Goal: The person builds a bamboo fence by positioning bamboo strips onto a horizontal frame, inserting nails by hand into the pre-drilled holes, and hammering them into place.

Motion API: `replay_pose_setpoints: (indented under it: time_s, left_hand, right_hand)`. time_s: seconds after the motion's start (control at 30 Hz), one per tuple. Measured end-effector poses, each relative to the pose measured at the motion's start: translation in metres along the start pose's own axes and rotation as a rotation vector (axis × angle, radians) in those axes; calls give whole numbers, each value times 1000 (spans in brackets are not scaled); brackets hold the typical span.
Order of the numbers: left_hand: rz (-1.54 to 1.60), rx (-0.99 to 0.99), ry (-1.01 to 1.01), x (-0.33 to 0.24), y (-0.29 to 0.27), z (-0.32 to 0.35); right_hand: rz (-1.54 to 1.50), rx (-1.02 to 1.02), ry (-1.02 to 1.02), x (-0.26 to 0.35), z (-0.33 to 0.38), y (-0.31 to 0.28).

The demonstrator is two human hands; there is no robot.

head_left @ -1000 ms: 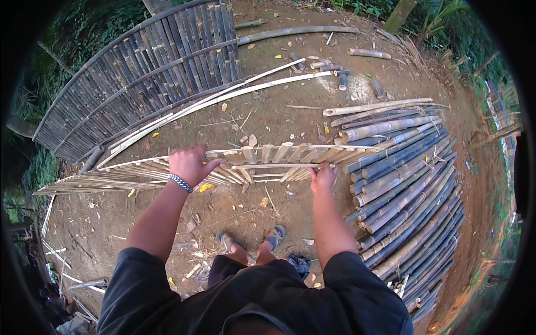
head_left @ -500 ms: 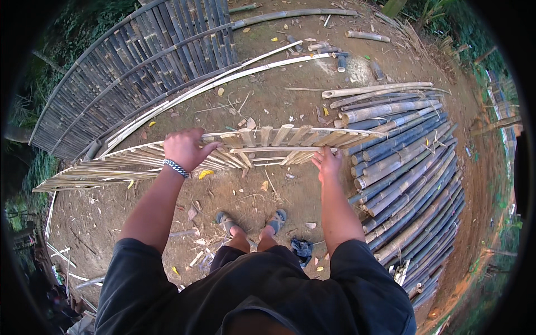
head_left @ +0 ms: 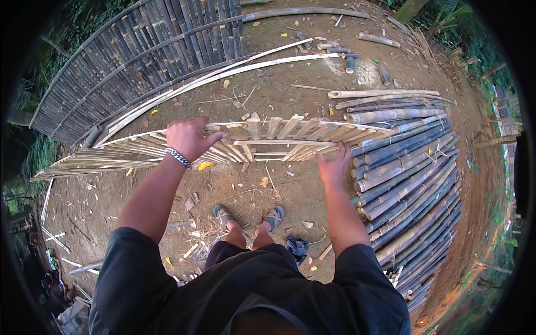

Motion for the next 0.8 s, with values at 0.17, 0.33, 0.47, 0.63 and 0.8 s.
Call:
replay_pose_setpoints:
  time_s: [0.17, 0.33, 0.47, 0.63, 0.8]
  left_hand:
    - [-2, 62, -33, -5, -6, 2]
    - [-16, 30, -39, 1, -1, 11]
    - [10, 172, -64, -5, -3, 1]
    - [2, 398, -99, -5, -24, -4]
    - [48, 400, 49, -22, -19, -29]
  right_hand:
    - [114, 172, 75, -1, -25, -8]
    - [4, 61, -21, -10, -22, 4]
    - [-566, -126, 357, -69, -31, 26]
    - [-1301, -141, 1041, -30, -28, 40]
    - [-1330, -98, 996, -56, -44, 46]
Point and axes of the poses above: each hand's wrist, its own z-axis away from the middle knuckle, its own y-axis out of the palm, x = y × z, the point moved 2 cm from there along -z, towards the middle knuckle, and after that the axes turned 7 degrees about -z, right-handed, at the moved point
